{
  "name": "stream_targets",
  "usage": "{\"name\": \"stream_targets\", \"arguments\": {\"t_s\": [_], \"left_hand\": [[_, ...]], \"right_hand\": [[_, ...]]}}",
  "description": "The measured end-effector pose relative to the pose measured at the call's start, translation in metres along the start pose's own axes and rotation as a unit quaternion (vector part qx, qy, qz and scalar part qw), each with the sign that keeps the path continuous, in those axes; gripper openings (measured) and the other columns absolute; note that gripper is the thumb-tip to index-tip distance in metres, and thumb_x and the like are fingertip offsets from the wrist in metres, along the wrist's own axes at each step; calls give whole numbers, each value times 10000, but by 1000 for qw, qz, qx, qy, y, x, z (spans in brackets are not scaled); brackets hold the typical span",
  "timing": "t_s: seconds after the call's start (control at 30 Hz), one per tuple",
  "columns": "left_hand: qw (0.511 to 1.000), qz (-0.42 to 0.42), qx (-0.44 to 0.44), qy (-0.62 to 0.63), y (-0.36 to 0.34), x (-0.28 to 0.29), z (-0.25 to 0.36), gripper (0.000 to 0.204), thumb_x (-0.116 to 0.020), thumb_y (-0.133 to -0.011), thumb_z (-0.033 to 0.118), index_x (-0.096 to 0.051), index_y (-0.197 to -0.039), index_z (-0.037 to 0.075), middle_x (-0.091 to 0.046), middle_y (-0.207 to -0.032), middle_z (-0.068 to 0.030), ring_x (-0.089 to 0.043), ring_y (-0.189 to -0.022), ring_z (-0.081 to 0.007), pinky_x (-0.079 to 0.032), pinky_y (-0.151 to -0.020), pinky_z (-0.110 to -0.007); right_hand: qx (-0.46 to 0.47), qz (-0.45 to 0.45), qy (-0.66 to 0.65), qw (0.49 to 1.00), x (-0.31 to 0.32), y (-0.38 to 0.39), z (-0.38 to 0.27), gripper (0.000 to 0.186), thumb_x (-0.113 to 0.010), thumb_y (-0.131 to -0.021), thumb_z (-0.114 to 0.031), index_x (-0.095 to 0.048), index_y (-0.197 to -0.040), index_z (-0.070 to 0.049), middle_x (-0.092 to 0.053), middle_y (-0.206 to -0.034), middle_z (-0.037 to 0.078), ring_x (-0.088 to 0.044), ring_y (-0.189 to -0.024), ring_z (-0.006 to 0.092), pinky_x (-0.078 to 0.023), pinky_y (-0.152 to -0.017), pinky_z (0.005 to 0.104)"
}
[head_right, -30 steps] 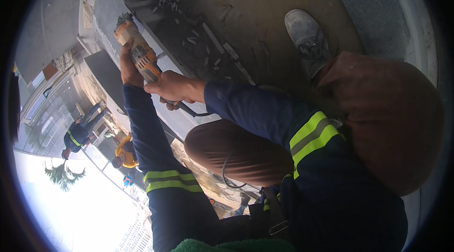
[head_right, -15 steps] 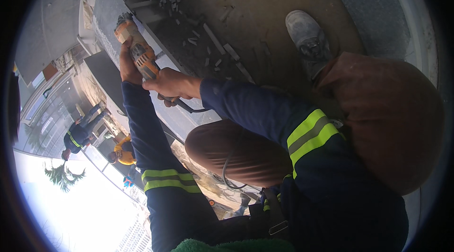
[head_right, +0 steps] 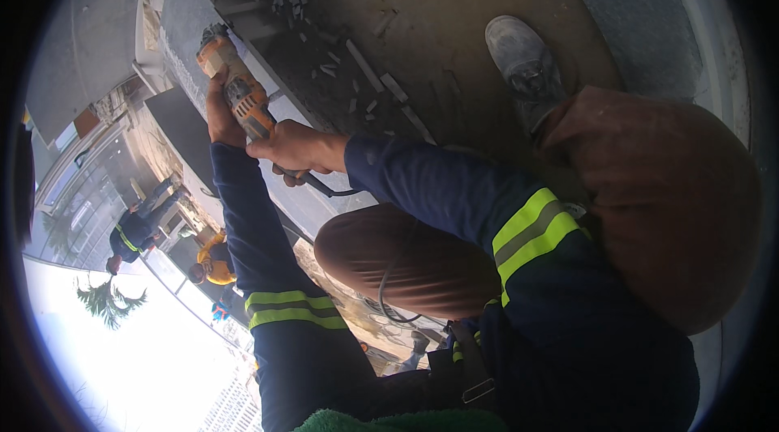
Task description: The person uses an angle grinder to grind the edge of a large stone slab. They hold the tool with both hands and move it along the slab's edge, generating dust and debris. The person briefly pauses to reposition the slab before resuming the grinding.
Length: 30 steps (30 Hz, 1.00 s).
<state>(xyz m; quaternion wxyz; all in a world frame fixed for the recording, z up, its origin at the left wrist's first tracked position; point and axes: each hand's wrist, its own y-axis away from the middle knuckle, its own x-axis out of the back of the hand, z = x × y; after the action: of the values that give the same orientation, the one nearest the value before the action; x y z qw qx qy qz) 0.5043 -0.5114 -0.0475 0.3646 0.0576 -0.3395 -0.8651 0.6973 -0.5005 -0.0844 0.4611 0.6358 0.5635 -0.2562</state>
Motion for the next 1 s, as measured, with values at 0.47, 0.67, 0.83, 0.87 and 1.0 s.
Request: {"name": "stream_targets", "arguments": {"t_s": [0.47,0.67,0.83,0.87,1.0], "left_hand": [[1000,19,-18,5,27,4,-16,383,-631,-1004,422,-605,-1123,59,-678,-853,-90,-693,-695,-239,-599,-627,-385],[999,31,-18,-4,45,-1,-24,396,-637,-999,428,-606,-1133,57,-678,-871,-95,-694,-709,-240,-595,-634,-380],[1000,-1,-23,8,59,19,-36,481,-659,-1007,396,-577,-1256,-8,-695,-977,-128,-724,-804,-243,-621,-699,-393],[1000,-3,-25,7,61,21,-38,480,-658,-1008,394,-577,-1256,-9,-695,-975,-128,-724,-801,-245,-621,-697,-392],[999,21,-29,-12,69,13,-47,431,-638,-995,449,-596,-1141,46,-673,-869,-104,-692,-711,-245,-590,-636,-393]], "right_hand": [[6,0,4,1000,-14,24,17,454,-649,-1014,-377,-584,-981,71,-584,-738,123,-623,-496,216,-522,-452,360],[5,3,-3,1000,-19,29,35,457,-652,-1007,-375,-592,-991,78,-582,-752,123,-615,-502,210,-514,-450,362],[-1,9,35,999,-31,47,43,445,-637,-1004,-441,-596,-927,-4,-572,-717,68,-595,-507,170,-501,-469,325],[1,11,32,999,-32,47,47,444,-637,-1004,-441,-597,-925,-6,-575,-720,69,-593,-509,169,-504,-472,324],[7,5,22,1000,-31,47,63,439,-639,-1003,-435,-603,-925,-4,-586,-729,73,-592,-515,170,-494,-469,332]]}}
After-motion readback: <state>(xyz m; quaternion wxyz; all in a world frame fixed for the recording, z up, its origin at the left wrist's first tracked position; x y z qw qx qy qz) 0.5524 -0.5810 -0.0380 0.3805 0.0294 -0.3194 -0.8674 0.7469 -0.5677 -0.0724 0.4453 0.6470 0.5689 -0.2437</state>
